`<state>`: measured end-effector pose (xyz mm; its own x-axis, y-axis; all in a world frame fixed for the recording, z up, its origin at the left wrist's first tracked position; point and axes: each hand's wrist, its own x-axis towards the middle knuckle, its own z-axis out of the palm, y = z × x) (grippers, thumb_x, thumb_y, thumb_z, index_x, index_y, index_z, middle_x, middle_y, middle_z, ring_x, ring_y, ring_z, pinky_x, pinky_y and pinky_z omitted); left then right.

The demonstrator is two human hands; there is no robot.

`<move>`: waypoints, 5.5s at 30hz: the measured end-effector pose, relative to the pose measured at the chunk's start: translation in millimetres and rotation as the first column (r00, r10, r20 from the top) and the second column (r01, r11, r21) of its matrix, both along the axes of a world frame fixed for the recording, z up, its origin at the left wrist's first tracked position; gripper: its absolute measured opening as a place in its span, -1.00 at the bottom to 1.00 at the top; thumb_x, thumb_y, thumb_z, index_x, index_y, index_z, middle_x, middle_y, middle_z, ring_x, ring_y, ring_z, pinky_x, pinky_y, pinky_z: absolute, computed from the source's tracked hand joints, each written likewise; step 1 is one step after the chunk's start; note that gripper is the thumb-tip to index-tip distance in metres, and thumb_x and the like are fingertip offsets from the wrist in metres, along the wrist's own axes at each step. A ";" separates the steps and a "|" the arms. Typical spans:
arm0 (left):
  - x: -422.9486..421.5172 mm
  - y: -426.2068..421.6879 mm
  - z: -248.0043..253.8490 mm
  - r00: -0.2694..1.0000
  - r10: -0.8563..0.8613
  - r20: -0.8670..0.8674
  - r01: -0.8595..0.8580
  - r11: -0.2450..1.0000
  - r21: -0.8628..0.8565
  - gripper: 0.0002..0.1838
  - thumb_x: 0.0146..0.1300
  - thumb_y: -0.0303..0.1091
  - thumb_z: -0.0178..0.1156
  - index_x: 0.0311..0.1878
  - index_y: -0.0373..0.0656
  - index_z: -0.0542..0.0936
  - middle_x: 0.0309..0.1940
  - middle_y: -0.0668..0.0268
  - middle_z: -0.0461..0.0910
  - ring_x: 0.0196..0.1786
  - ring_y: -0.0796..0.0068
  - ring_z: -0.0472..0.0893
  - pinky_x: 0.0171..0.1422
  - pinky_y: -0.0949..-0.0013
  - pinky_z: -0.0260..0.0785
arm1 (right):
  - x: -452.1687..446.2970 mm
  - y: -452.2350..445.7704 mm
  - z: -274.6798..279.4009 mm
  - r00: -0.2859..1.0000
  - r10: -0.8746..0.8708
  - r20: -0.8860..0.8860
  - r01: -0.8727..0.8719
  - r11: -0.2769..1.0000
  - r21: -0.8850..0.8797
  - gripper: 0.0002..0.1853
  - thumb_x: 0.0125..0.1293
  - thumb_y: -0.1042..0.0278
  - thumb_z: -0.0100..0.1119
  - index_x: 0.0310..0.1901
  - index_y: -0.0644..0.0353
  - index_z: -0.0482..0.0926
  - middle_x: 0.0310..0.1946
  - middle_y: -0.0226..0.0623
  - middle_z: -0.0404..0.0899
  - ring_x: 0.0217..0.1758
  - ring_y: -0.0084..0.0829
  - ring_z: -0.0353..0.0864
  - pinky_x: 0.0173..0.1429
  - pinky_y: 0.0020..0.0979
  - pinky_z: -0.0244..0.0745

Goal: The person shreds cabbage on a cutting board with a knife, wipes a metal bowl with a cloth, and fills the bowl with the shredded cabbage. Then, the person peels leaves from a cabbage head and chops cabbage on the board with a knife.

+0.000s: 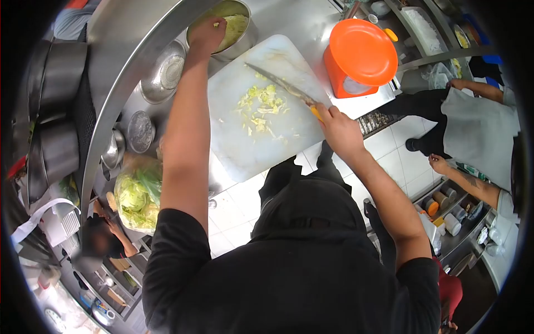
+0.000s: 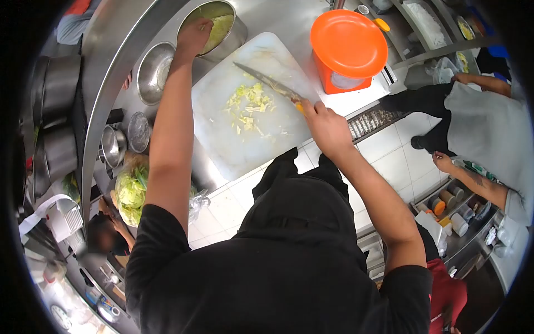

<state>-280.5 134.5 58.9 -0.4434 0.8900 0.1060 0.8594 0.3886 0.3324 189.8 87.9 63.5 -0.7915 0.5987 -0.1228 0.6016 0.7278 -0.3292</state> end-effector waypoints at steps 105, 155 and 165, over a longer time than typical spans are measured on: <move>266.5 -230.4 -68.8 0.878 0.365 0.310 -0.472 0.766 0.436 -0.60 0.62 -0.42 0.02 0.41 -0.33 0.52 0.43 -0.12 0.51 0.51 -0.12 0.47 0.64 0.01 0.26 | 59.4 -14.7 1.6 0.989 -0.144 -0.024 0.143 0.988 -0.054 -0.48 0.59 0.21 0.18 0.50 0.03 0.37 0.02 -0.04 0.62 -0.07 0.05 0.77 -0.05 0.04 0.72; 218.4 -164.6 21.5 0.940 0.069 0.335 -0.298 0.646 0.703 -0.76 0.36 -0.55 0.21 0.04 -0.34 0.72 0.32 -0.07 0.59 0.36 -0.14 0.57 0.47 0.00 0.42 | -71.6 -158.0 43.9 0.779 -0.398 -0.484 0.062 0.818 -0.573 -0.58 0.60 0.26 0.14 0.32 0.35 0.45 -0.31 0.21 0.70 -0.22 0.26 0.73 -0.11 0.06 0.59; 48.8 6.0 41.3 0.988 0.102 0.113 -0.152 0.742 0.653 -0.56 0.49 -0.11 0.20 0.28 -0.14 0.69 0.28 0.02 0.67 0.40 -0.07 0.57 0.55 -0.01 0.36 | -93.1 8.4 73.1 0.799 -0.394 -0.455 -0.066 0.694 -0.717 -0.70 0.60 0.21 0.13 0.18 0.19 0.61 -0.38 -0.03 0.67 -0.30 -0.06 0.71 -0.15 -0.15 0.57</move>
